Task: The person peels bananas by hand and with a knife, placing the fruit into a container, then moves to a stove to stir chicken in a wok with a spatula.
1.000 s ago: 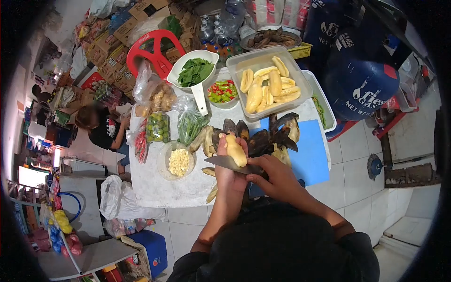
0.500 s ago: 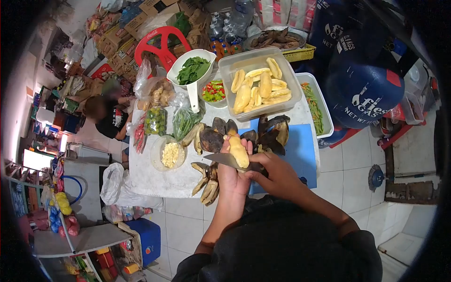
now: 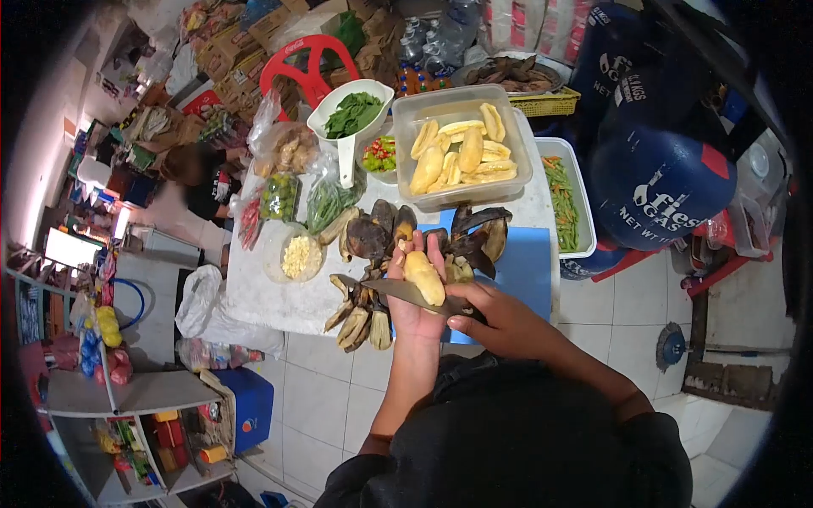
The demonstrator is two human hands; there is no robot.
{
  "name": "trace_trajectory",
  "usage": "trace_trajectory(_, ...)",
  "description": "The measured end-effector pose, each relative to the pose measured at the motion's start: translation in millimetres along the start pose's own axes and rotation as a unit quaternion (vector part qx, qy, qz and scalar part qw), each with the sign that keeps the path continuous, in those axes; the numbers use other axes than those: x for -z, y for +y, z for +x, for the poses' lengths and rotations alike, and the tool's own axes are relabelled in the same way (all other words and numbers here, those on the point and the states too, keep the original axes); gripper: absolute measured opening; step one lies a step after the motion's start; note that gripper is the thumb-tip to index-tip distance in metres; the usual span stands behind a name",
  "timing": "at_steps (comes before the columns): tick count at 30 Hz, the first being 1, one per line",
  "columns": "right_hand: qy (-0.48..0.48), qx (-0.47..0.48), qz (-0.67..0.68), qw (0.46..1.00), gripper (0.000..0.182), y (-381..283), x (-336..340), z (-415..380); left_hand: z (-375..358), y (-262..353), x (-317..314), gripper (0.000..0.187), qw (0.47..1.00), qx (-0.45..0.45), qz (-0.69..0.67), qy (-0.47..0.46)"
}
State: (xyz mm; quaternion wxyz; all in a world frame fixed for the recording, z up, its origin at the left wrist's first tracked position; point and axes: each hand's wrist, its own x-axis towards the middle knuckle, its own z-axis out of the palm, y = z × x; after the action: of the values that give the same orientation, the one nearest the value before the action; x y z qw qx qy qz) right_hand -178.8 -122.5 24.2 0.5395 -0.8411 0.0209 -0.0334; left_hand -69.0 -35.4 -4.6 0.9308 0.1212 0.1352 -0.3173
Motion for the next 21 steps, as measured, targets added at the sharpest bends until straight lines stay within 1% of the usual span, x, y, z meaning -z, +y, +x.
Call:
trace_trajectory(1, -0.004, 0.003, 0.002, 1.0, 0.042, -2, 0, 1, -4, 3, -2, 0.014, 1.0, 0.008, 0.023, -0.003)
trace_trajectory(3, -0.016, -0.001, -0.033, 0.999, 0.041, -8, 2, 3, -3, 12, 4, 0.015, 1.0, 0.017, 0.017, 0.003)
trace_trajectory(4, -0.015, 0.0, -0.03, 0.999, 0.041, -8, 1, 4, -1, 16, 8, 0.015, 0.999, 0.03, 0.011, 0.009)
trace_trajectory(5, -0.01, 0.004, -0.045, 0.999, 0.041, -8, 0, 4, 1, 23, 11, 0.016, 0.998, 0.065, -0.016, -0.016)
trace_trajectory(9, 0.019, 0.008, -0.064, 0.998, 0.039, -13, -11, 10, -2, 39, -1, 0.014, 0.998, 0.065, -0.015, 0.01)
trace_trajectory(11, 0.033, 0.01, -0.064, 0.997, 0.038, -12, -20, 15, -2, 44, -5, 0.015, 0.996, 0.039, 0.044, 0.062)
trace_trajectory(13, 0.05, 0.014, -0.066, 0.997, 0.038, -15, -26, 21, 1, 51, -4, 0.014, 0.996, 0.05, 0.057, 0.053)
trace_trajectory(15, 0.051, -0.003, -0.068, 0.996, 0.037, -22, -31, 26, 3, 55, -2, 0.014, 0.993, 0.075, 0.077, 0.039)
trace_trajectory(18, 0.087, 0.012, -0.087, 0.992, 0.038, -27, -41, 33, 4, 61, -5, 0.014, 0.991, 0.077, 0.097, 0.056)
trace_trajectory(19, 0.089, 0.008, -0.088, 0.992, 0.038, -28, -43, 34, 8, 66, -4, 0.014, 0.991, 0.086, 0.094, 0.048)
trace_trajectory(21, 0.086, -0.033, -0.074, 0.993, 0.037, -31, -46, 37, 14, 77, 0, 0.014, 0.99, 0.09, 0.094, 0.052)
